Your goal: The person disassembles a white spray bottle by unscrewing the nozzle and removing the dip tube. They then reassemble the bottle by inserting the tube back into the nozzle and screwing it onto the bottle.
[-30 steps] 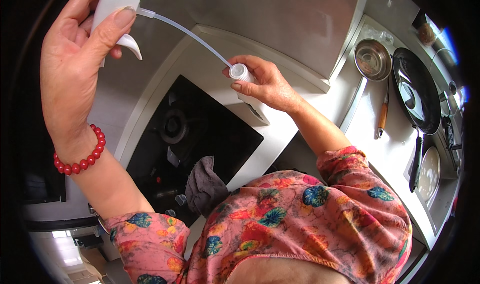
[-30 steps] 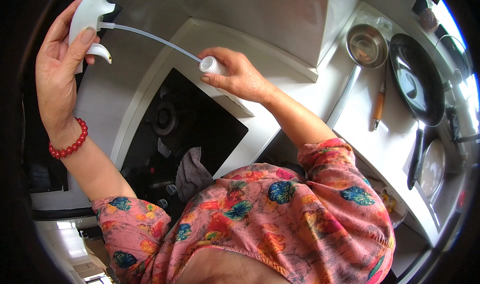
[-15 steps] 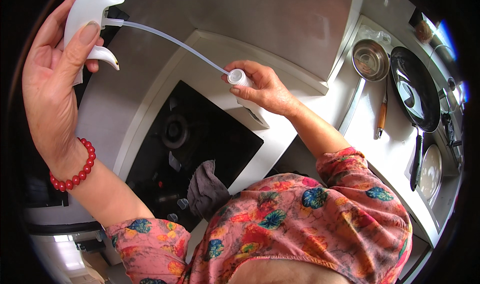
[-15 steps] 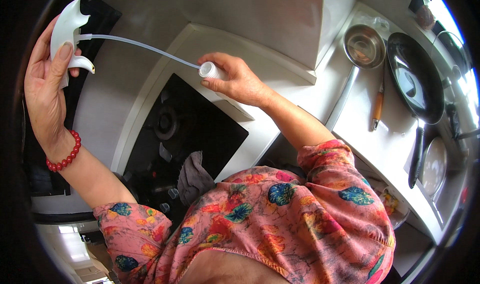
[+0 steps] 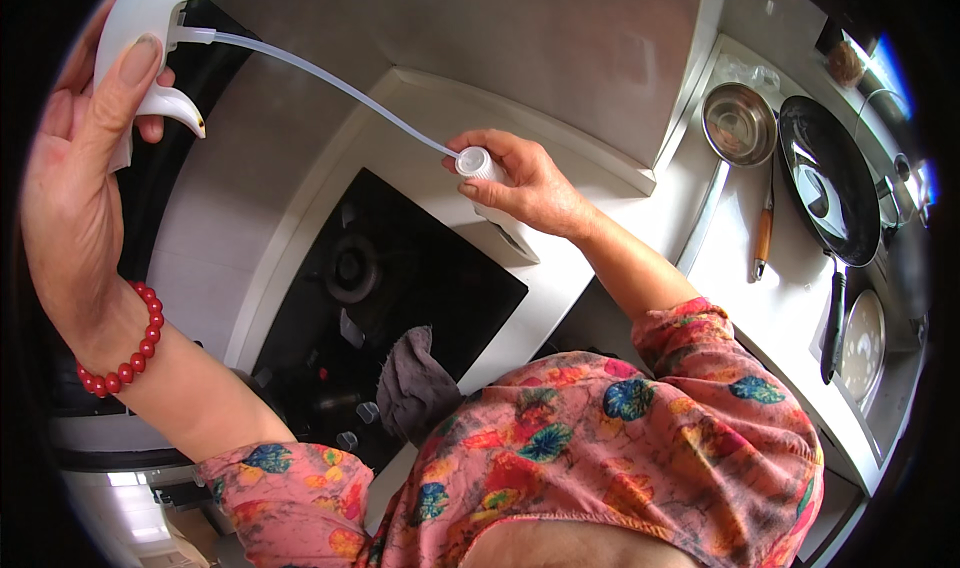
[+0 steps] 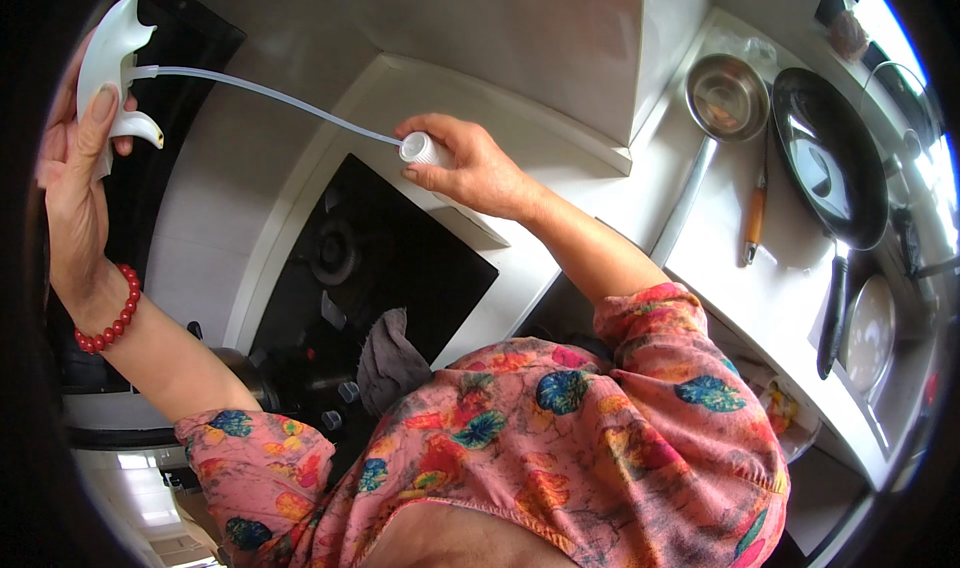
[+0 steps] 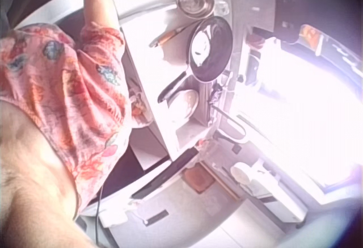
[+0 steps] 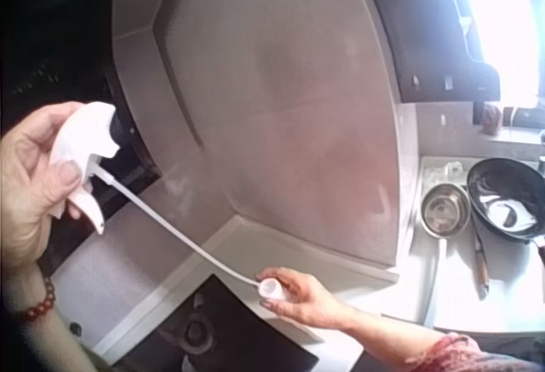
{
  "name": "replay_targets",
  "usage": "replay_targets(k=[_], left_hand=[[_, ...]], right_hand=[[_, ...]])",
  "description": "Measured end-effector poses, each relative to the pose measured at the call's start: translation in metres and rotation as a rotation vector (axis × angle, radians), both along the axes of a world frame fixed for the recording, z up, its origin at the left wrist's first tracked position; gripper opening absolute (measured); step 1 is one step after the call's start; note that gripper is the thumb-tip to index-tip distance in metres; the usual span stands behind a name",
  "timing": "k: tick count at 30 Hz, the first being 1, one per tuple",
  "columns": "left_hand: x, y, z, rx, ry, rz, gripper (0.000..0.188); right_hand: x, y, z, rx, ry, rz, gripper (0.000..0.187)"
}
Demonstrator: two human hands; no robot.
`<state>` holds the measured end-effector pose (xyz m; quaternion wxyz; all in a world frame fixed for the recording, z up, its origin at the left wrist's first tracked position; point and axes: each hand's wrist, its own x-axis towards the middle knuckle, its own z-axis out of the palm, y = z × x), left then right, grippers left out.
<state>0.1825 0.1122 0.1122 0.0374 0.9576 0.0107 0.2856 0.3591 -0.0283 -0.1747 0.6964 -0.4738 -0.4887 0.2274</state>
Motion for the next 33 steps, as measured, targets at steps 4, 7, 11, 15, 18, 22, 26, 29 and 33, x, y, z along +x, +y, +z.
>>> replay_targets(k=[4,7,11,15,18,22,26,29,33], left_hand=[[0.002,-0.001,0.000,0.002,0.019,-0.026,0.042],[0.008,-0.004,0.007,0.011,0.040,-0.060,0.042],[0.012,-0.018,0.003,-0.021,0.041,-0.076,0.043],[0.019,-0.029,-0.006,-0.059,0.006,-0.114,0.043],[0.024,-0.041,-0.012,-0.109,-0.017,-0.143,0.043],[0.021,-0.056,-0.009,-0.164,-0.011,-0.166,0.041],[0.027,-0.061,0.000,-0.159,0.009,-0.185,0.042],[0.031,-0.066,0.003,-0.104,0.033,-0.179,0.042],[0.039,-0.071,0.005,0.019,0.050,-0.228,0.040]], right_hand=[[0.002,-0.003,-0.003,-0.029,-0.035,-0.001,0.039],[0.002,-0.002,-0.005,0.010,-0.006,-0.006,0.039],[0.000,-0.003,0.000,-0.016,-0.007,0.010,0.040],[0.001,-0.004,-0.004,0.006,-0.048,-0.029,0.041],[0.002,-0.005,-0.003,0.027,-0.055,-0.040,0.040],[0.000,-0.005,0.003,0.042,-0.090,-0.039,0.040],[0.003,-0.008,0.010,0.054,-0.153,-0.091,0.041],[0.005,-0.007,0.014,0.073,-0.165,-0.085,0.040],[0.007,-0.006,0.012,0.085,-0.163,-0.081,0.042]])
